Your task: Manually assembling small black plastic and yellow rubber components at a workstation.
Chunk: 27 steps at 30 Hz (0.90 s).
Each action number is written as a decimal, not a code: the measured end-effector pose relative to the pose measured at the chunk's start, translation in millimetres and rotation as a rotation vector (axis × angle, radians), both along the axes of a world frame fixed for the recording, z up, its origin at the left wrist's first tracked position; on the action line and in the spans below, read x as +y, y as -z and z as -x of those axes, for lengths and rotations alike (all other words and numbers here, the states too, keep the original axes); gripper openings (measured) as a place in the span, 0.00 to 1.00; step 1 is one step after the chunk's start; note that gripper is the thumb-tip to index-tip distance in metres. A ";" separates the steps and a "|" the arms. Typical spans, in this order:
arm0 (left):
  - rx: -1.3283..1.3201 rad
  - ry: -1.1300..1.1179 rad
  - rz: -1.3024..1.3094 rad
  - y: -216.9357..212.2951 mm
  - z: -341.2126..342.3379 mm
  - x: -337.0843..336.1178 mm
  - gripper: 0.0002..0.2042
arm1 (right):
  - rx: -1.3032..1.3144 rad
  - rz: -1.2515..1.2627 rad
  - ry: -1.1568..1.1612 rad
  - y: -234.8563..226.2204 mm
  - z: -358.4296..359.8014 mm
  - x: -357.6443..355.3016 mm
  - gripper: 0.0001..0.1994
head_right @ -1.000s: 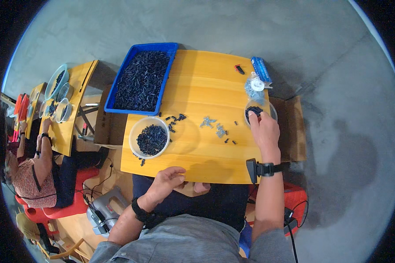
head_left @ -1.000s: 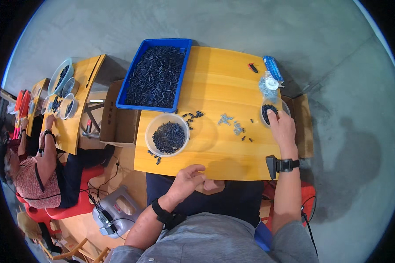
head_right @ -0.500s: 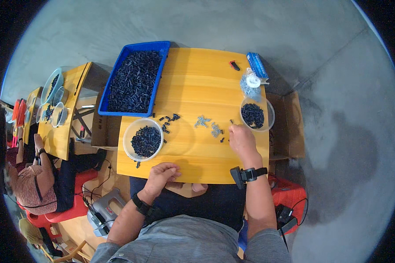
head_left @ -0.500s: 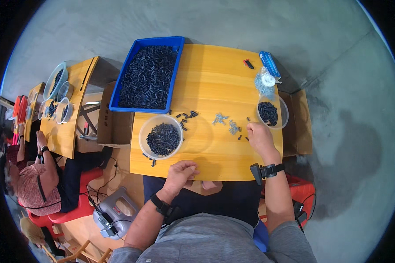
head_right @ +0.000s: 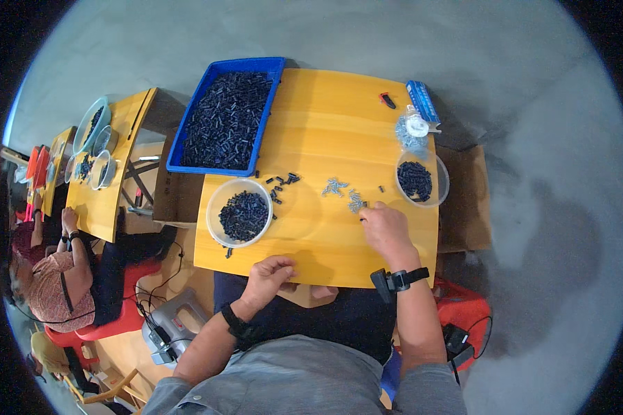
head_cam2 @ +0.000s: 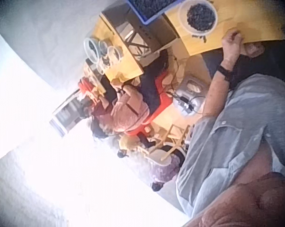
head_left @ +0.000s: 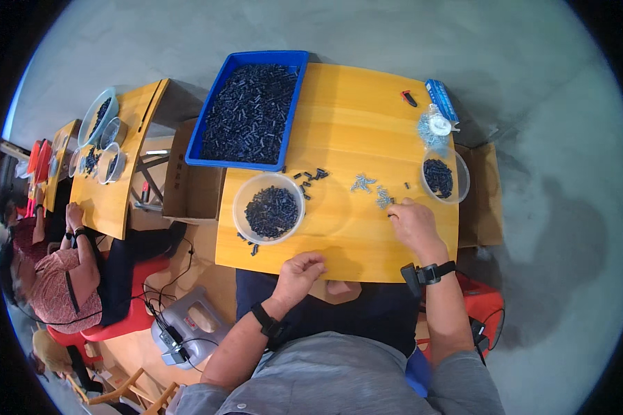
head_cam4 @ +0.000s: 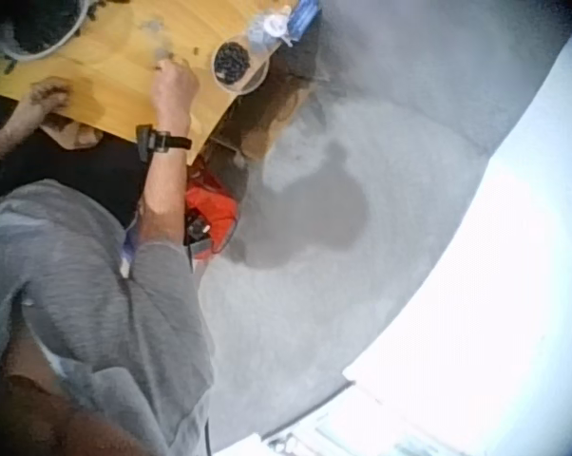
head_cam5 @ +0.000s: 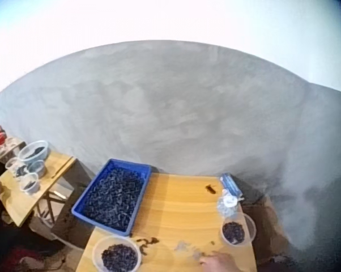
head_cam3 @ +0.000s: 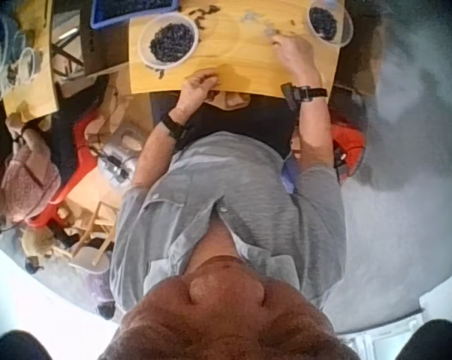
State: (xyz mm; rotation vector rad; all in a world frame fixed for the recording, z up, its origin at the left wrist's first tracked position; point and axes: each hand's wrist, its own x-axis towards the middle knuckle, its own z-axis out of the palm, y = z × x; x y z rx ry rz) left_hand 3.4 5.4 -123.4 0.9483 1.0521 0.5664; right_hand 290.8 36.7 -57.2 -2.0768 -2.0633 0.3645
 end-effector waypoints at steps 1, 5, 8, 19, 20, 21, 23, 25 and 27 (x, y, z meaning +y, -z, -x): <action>0.005 -0.003 0.001 2.5 -0.1 -1.3 0.09 | 0.005 0.001 -0.003 2.4 0.4 0.1 0.04; 0.024 0.012 -0.099 6.5 3.7 -4.4 0.09 | -0.124 -0.030 -0.056 13.0 13.3 0.1 0.06; 0.075 0.054 -0.168 3.4 2.2 -7.6 0.08 | -0.149 -0.033 -0.100 23.1 28.2 -6.7 0.06; 0.088 0.108 -0.221 -10.6 26.3 -21.3 0.07 | 0.298 -0.177 -0.239 35.1 142.4 12.3 0.03; 0.070 0.077 -0.206 -7.2 27.9 -20.2 0.07 | 0.371 -0.200 -0.228 33.5 143.9 13.9 0.04; 0.051 0.048 -0.190 -5.3 28.7 -20.1 0.08 | 0.369 -0.200 -0.230 35.7 138.3 13.8 0.04; 0.071 0.066 -0.186 -5.9 28.6 -18.3 0.08 | 0.335 -0.240 -0.153 43.4 113.1 11.9 0.04; 0.089 0.085 -0.184 -4.7 26.8 -16.2 0.08 | 0.301 -0.255 -0.095 39.2 96.3 16.4 0.05; 0.087 0.068 -0.171 -2.2 25.6 -14.0 0.09 | 0.219 -0.317 -0.001 31.1 82.4 21.9 0.05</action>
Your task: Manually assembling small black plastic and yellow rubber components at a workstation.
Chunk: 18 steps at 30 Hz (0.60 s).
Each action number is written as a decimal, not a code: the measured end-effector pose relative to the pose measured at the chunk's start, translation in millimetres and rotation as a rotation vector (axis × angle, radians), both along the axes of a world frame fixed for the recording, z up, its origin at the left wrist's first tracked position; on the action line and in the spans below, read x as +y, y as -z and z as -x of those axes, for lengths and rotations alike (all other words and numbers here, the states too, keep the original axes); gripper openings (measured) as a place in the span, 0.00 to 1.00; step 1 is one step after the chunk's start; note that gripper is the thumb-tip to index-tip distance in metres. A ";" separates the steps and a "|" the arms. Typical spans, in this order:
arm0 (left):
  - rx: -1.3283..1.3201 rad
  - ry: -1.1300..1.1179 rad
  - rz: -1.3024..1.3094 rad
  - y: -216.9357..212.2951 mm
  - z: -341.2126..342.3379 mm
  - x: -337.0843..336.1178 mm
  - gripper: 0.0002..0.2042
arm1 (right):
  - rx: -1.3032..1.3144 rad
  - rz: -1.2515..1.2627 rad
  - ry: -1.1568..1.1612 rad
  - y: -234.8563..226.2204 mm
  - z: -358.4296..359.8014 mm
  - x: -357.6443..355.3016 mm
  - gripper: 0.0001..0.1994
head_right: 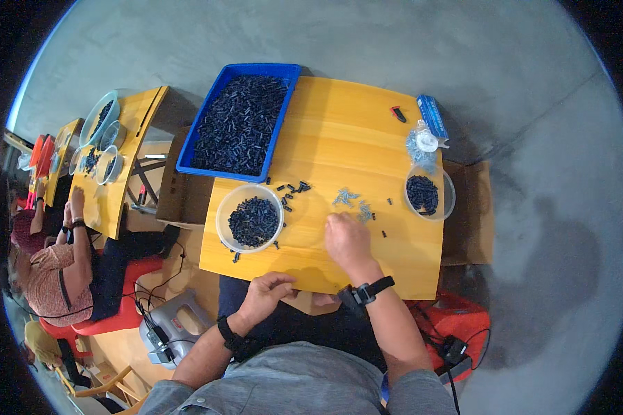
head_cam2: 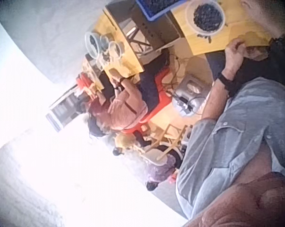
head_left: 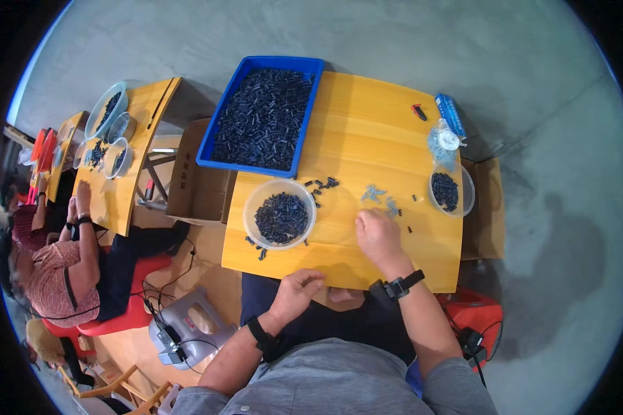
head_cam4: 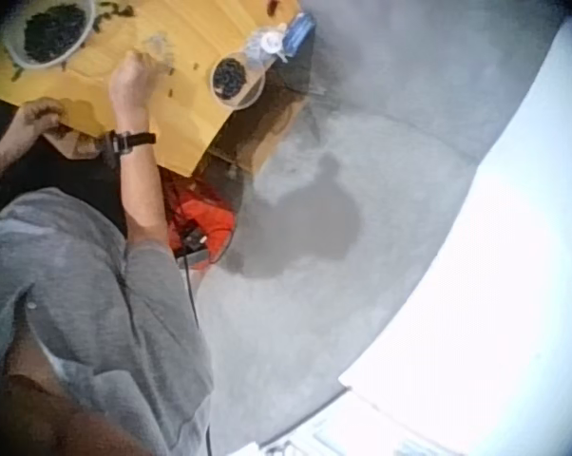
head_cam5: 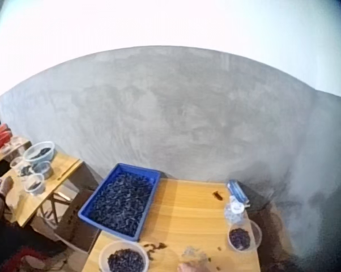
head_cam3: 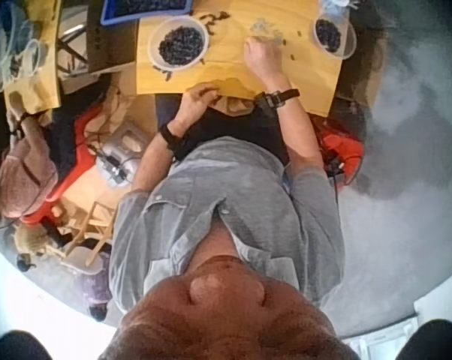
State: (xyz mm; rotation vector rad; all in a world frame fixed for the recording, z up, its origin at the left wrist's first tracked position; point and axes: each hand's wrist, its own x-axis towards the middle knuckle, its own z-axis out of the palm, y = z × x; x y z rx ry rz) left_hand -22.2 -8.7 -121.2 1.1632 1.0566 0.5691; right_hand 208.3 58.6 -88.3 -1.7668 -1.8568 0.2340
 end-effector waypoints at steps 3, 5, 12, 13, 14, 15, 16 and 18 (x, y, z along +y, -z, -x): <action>-0.007 -0.042 0.069 -3.9 -2.8 3.1 0.09 | -0.073 0.110 0.118 -6.2 -9.9 9.7 0.05; -0.024 -0.045 0.071 7.6 -1.9 2.4 0.09 | -0.056 0.073 0.109 -6.6 -13.1 15.8 0.05; -0.035 -0.082 0.194 -1.4 -2.0 5.2 0.11 | 0.026 0.111 0.002 -16.4 15.0 37.9 0.04; -0.035 -0.082 0.191 -3.0 -2.2 6.0 0.11 | 0.027 0.109 0.001 -14.1 18.0 43.0 0.04; -0.040 -0.090 0.211 -4.3 -2.3 6.9 0.11 | 0.054 0.088 -0.032 -8.7 20.0 49.9 0.04; -0.045 -0.099 0.229 -5.2 -1.8 8.5 0.11 | 0.083 0.066 -0.065 -4.8 23.0 56.5 0.04; -0.044 -0.099 0.225 -3.3 -1.0 8.4 0.11 | 0.084 0.062 -0.066 -1.6 25.9 61.4 0.04; -0.051 -0.093 0.216 0.5 0.0 7.9 0.10 | 0.103 0.110 -0.110 0.3 32.4 69.5 0.06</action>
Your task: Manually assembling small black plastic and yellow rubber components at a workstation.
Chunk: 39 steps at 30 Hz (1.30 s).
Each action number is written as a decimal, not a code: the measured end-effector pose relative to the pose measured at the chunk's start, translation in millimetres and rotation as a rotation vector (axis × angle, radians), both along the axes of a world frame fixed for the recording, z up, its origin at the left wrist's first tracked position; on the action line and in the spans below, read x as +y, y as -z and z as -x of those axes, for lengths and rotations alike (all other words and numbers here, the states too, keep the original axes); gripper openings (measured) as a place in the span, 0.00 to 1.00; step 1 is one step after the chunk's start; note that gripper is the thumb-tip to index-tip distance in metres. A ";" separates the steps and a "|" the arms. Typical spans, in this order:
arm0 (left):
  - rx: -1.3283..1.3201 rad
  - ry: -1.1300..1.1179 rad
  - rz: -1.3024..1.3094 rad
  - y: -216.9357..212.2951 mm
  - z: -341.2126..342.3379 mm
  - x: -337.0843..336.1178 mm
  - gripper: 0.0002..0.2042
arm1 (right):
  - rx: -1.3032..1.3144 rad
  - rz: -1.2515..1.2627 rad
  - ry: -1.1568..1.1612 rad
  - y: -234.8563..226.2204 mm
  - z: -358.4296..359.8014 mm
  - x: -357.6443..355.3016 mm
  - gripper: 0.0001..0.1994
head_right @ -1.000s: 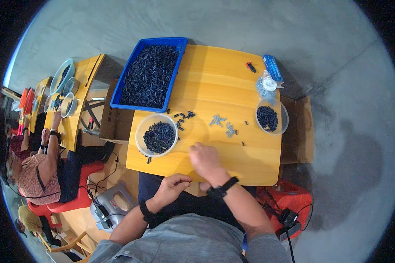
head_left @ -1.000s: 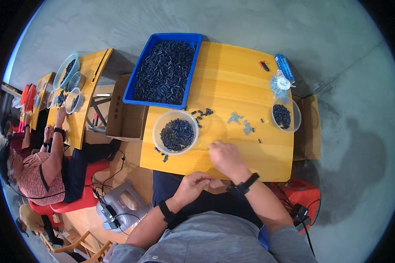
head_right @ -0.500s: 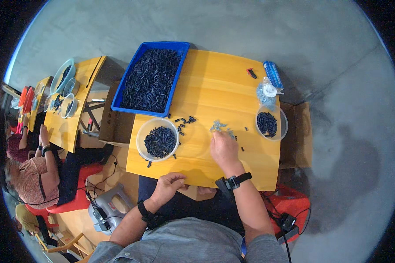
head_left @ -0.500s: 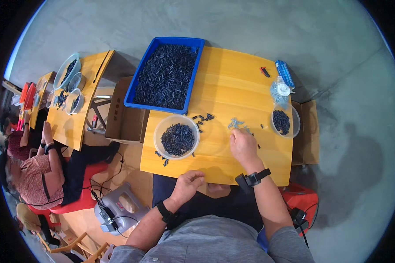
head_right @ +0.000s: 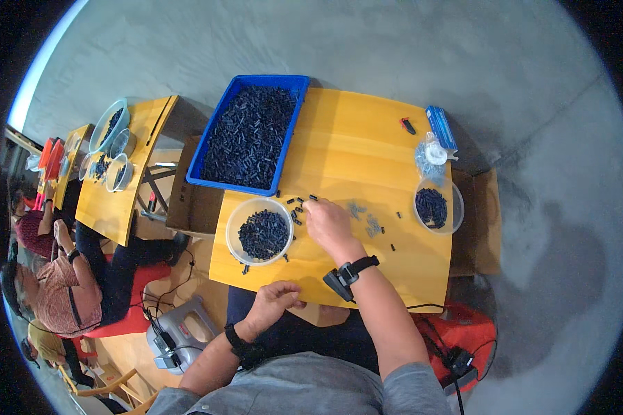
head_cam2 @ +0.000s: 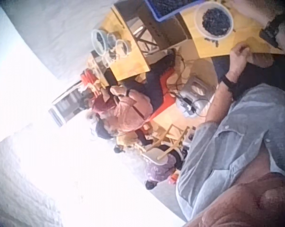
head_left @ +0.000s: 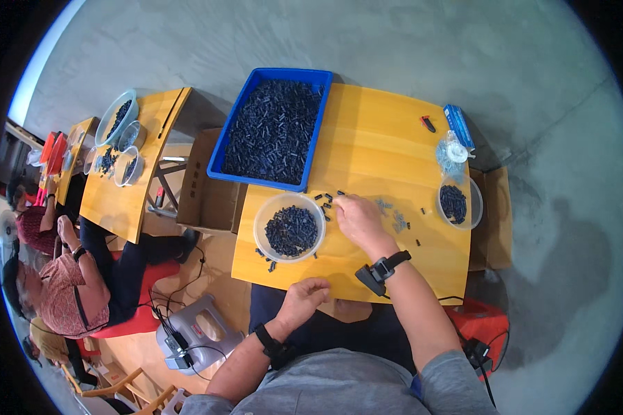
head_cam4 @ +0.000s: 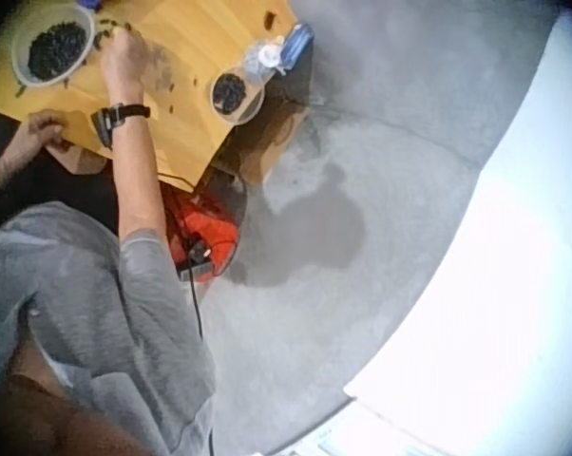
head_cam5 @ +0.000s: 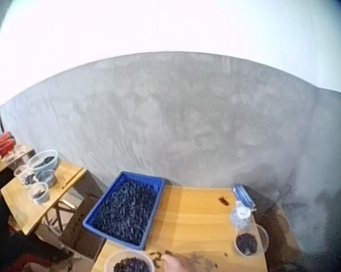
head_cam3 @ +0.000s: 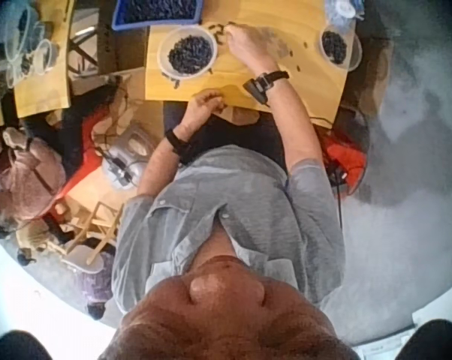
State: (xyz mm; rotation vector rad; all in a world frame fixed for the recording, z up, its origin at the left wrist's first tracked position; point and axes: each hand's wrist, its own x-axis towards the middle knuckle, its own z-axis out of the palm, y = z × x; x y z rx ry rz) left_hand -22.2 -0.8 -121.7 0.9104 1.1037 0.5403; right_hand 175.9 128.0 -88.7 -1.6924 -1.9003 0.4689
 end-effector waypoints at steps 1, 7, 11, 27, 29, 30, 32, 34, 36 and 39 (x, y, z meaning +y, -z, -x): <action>0.000 -0.001 -0.002 -0.8 0.0 1.3 0.10 | 0.000 -0.002 -0.001 -1.2 3.6 2.4 0.06; -0.010 -0.003 0.041 -8.6 -0.5 5.3 0.08 | -0.069 0.098 -0.034 -3.1 14.4 8.5 0.06; -0.007 0.001 0.038 -7.8 -0.8 4.9 0.08 | -0.116 0.091 -0.016 1.8 16.2 9.0 0.06; -0.098 -0.221 -0.043 -65.4 -34.4 17.4 0.12 | 1.016 0.290 0.173 -23.1 3.8 -76.8 0.03; -0.109 -0.236 -0.049 -77.4 -41.8 23.8 0.13 | 1.076 0.291 0.158 -30.2 5.7 -91.0 0.04; -0.123 -0.248 -0.061 -80.7 -44.8 27.0 0.14 | 1.097 0.278 0.143 -34.1 6.3 -96.0 0.04; -0.124 -0.233 -0.090 -81.8 -48.3 29.0 0.15 | 1.119 0.263 0.131 -34.9 8.0 -105.2 0.04; -0.144 -0.255 -0.052 -87.4 -54.2 28.4 0.13 | 1.141 0.257 0.124 -33.3 8.4 -113.8 0.04; -0.158 -0.248 -0.024 -84.8 -53.2 26.6 0.12 | 1.167 0.271 0.136 -35.4 13.5 -119.8 0.04; -0.165 -0.274 0.037 -85.1 -51.8 23.2 0.11 | 1.048 0.260 0.124 -38.4 18.3 -124.9 0.04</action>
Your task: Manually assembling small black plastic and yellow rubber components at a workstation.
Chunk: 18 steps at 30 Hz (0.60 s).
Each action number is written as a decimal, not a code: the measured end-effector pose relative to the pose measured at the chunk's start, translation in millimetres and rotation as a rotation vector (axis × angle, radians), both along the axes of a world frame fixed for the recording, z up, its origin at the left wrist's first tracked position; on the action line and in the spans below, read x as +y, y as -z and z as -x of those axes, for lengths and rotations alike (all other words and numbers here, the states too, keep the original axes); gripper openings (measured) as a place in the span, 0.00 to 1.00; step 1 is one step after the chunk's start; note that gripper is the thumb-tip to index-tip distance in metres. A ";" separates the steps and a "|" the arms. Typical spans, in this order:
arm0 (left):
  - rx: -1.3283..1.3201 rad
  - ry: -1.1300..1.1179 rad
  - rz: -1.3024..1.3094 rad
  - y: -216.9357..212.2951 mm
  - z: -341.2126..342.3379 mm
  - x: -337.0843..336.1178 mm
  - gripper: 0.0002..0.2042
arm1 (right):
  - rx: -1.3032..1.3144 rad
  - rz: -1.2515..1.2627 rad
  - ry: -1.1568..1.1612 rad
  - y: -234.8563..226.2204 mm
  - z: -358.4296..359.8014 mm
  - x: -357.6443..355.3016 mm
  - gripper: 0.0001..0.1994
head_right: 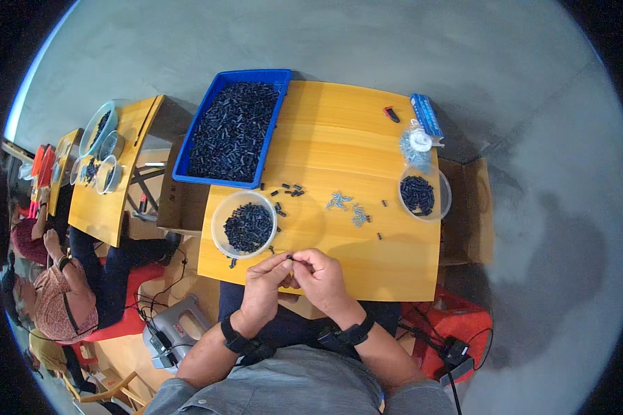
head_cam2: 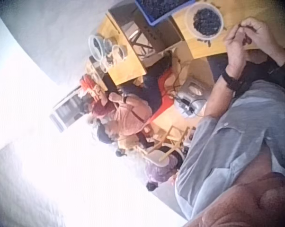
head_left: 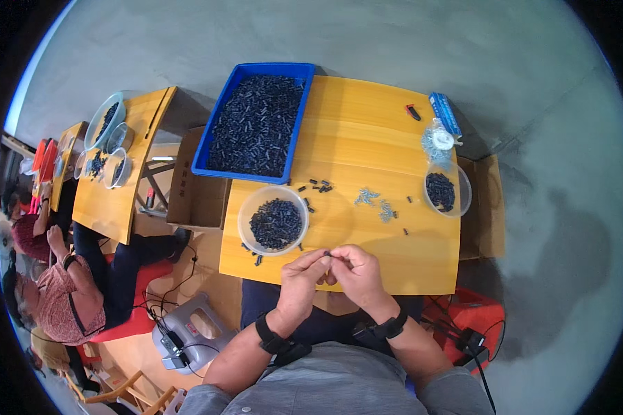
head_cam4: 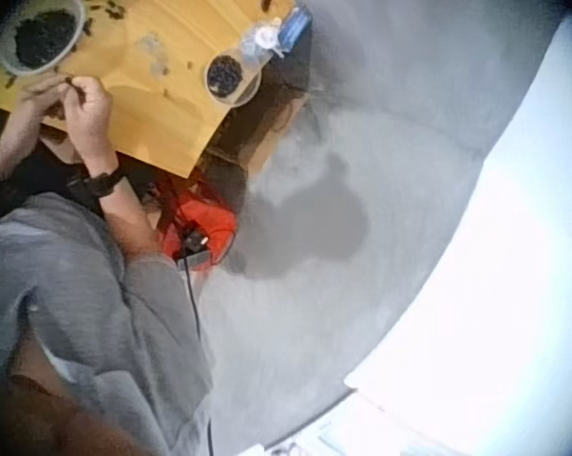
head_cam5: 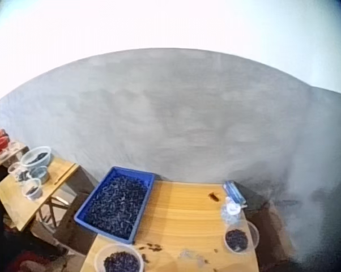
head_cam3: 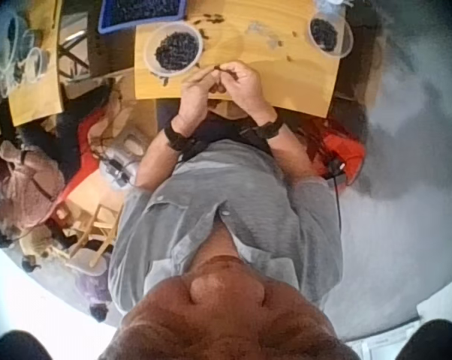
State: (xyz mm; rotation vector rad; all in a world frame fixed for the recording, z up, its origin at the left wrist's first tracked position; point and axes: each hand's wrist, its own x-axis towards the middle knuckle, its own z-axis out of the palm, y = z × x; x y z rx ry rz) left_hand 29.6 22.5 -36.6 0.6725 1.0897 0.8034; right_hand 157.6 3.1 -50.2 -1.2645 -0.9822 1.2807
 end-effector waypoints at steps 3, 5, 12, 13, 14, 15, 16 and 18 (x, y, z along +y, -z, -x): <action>-0.015 -0.034 0.055 5.2 2.0 -0.4 0.09 | -0.162 -0.044 -0.059 -4.1 1.5 -2.6 0.04; 0.011 -0.065 -0.049 16.9 2.3 -0.2 0.08 | -0.180 -0.065 -0.053 -4.5 -0.6 -0.3 0.03; 0.133 0.046 -0.004 28.9 6.0 -4.8 0.07 | -0.868 -0.208 0.091 10.2 -59.5 34.6 0.04; 0.143 0.090 0.028 35.3 7.5 -7.1 0.07 | -0.872 -0.208 0.093 14.1 -72.0 42.5 0.04; 0.153 0.133 0.061 40.0 8.8 -9.0 0.07 | -1.020 -0.211 0.095 17.3 -83.7 50.0 0.04; 0.152 0.132 0.061 43.9 10.0 -11.1 0.07 | -1.164 -0.213 0.094 17.6 -91.2 56.3 0.04; 0.159 0.162 0.061 47.0 11.1 -12.9 0.08 | -1.165 -0.213 0.092 17.3 -96.2 61.1 0.04; 0.167 0.191 0.061 49.1 12.5 -13.3 0.09 | -1.245 -0.120 0.053 15.8 -102.2 68.8 0.05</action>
